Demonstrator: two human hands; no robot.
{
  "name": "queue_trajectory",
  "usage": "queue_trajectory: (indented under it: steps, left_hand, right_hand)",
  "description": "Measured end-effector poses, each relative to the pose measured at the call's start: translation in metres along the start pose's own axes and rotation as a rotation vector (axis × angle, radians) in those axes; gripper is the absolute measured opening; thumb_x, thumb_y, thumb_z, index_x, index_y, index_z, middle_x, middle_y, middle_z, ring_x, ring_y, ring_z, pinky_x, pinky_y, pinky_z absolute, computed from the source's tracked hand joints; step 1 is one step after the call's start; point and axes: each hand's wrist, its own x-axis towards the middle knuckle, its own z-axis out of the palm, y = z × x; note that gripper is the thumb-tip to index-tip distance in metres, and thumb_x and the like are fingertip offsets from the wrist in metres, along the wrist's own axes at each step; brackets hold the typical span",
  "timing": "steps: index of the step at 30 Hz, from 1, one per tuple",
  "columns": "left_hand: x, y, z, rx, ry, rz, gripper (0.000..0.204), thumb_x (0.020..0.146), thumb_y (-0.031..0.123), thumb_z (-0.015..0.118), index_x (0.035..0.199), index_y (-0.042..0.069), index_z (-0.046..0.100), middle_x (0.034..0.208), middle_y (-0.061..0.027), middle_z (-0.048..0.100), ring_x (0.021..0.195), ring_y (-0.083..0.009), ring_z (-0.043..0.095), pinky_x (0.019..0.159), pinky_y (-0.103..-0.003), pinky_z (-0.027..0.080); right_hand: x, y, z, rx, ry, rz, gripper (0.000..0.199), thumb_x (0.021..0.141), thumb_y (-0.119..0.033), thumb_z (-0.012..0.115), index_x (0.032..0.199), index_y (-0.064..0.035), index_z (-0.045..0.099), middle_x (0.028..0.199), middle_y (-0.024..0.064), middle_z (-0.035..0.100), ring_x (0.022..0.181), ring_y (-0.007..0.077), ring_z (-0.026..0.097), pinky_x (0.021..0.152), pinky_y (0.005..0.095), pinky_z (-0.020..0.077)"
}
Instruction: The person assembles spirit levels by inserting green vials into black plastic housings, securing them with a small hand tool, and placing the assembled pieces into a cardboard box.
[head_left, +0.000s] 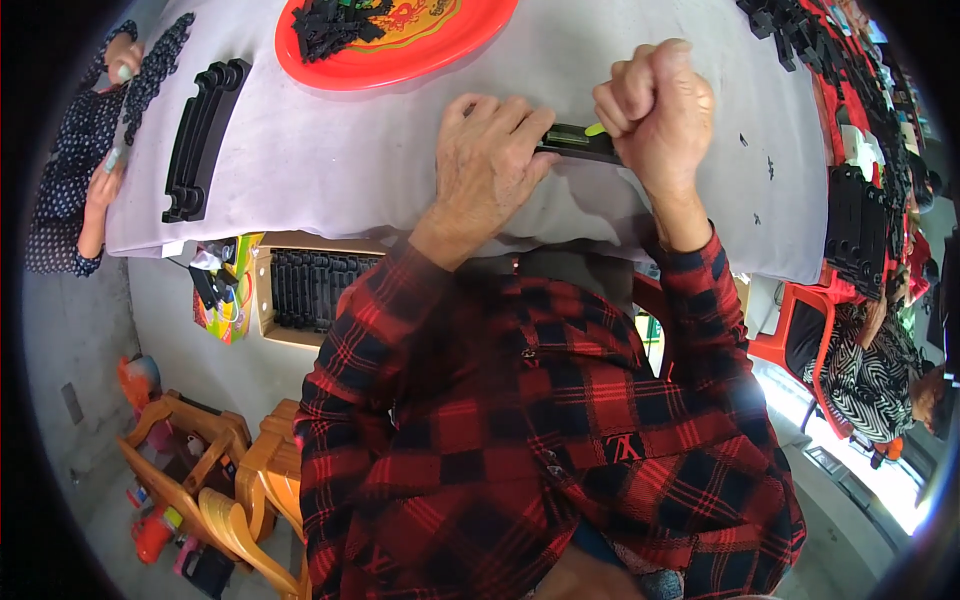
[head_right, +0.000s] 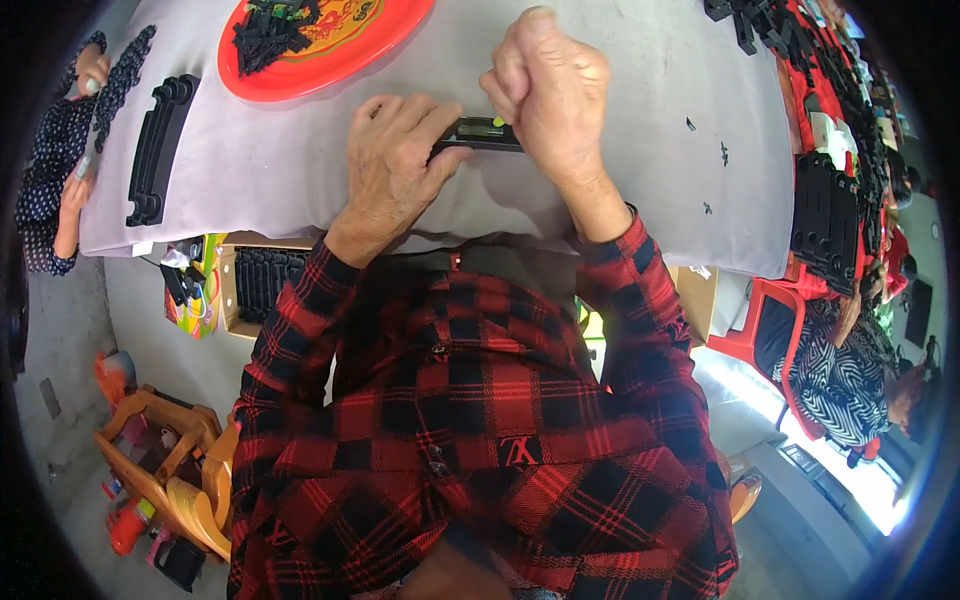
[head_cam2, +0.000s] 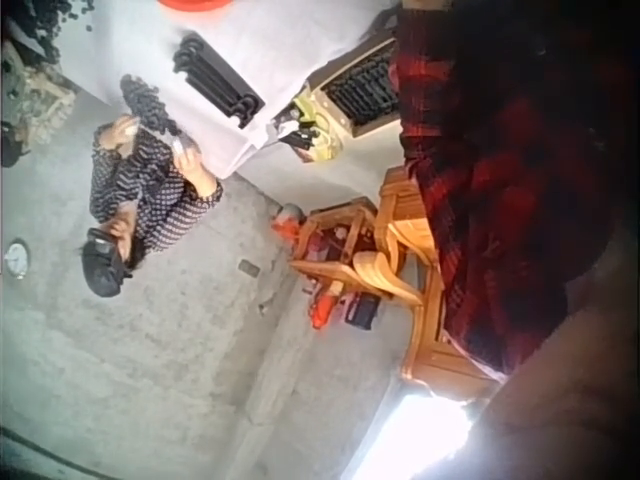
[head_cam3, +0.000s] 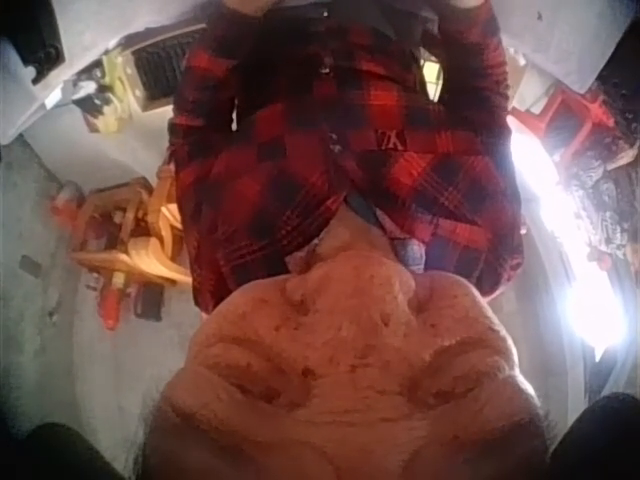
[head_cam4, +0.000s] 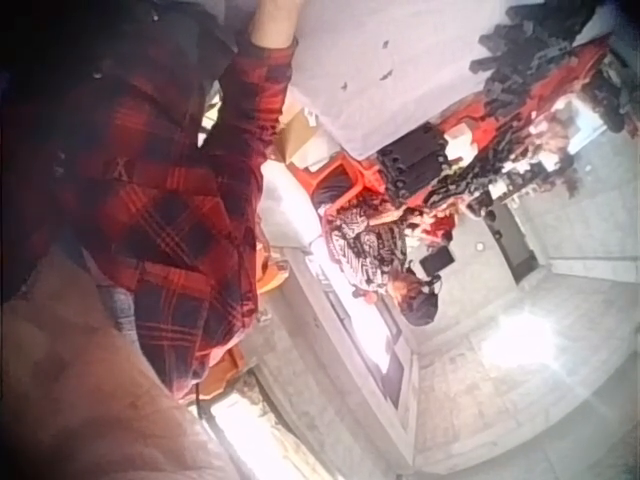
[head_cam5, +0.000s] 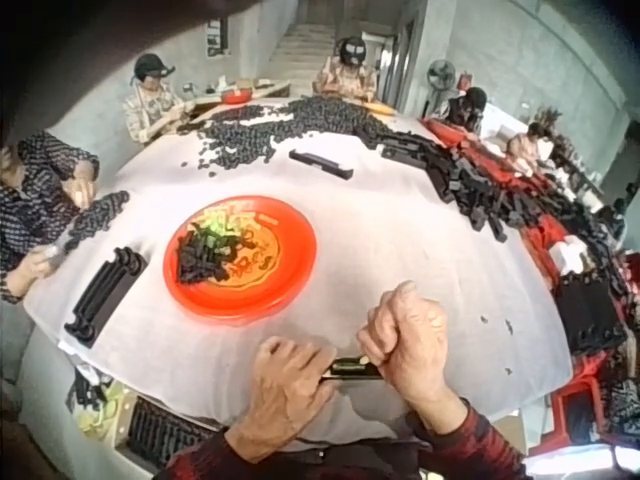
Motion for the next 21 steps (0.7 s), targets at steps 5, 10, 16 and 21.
queue_trajectory:
  steps: [5, 10, 16, 21]
  left_hand:
    - [0.0, 0.0, -0.001, -0.008, 0.0, 0.002, 0.039, 0.072, 0.023, 0.081, 0.105, 0.01, 0.066, 0.093, -0.0035, 0.061, 0.09, -0.0252, 0.059, 0.091, -0.043, 0.041]
    - [0.0, 0.0, -0.002, -0.005, -0.039, -0.02, 0.037, 0.077, 0.027, 0.077, 0.107, 0.009, 0.067, 0.094, -0.0051, 0.061, 0.092, -0.027, 0.058, 0.091, -0.043, 0.04]
    - [0.0, 0.001, -0.001, -0.004, -0.031, -0.015, 0.036, 0.077, 0.027, 0.077, 0.107, 0.009, 0.067, 0.094, -0.005, 0.061, 0.091, -0.0271, 0.058, 0.091, -0.043, 0.04]
    - [0.0, 0.0, -0.003, 0.0, -0.038, -0.012, 0.036, 0.078, 0.027, 0.077, 0.107, 0.008, 0.067, 0.093, -0.0051, 0.06, 0.09, -0.0271, 0.058, 0.091, -0.043, 0.04]
  right_hand:
    - [-0.001, 0.006, -0.001, -0.057, 0.028, 0.024, 0.057, 0.109, -0.045, 0.039, 0.063, -0.01, 0.035, 0.057, -0.0025, 0.027, 0.049, 0.0078, 0.019, 0.045, 0.0267, 0.0156]
    - [-0.001, 0.006, -0.007, 0.05, -0.03, 0.005, 0.054, 0.108, -0.039, 0.044, 0.064, -0.008, 0.039, 0.057, -0.002, 0.032, 0.049, 0.0077, 0.023, 0.045, 0.0265, 0.0199]
    - [-0.002, 0.013, -0.008, 0.003, -0.044, -0.008, 0.051, 0.108, -0.033, 0.048, 0.065, -0.0067, 0.042, 0.058, -0.0014, 0.037, 0.049, 0.0067, 0.028, 0.044, 0.0257, 0.0231]
    - [-0.001, 0.006, -0.003, 0.053, 0.005, -0.065, 0.053, 0.108, -0.033, 0.047, 0.063, -0.0063, 0.041, 0.057, -0.0012, 0.038, 0.048, 0.0072, 0.031, 0.045, 0.0252, 0.0247]
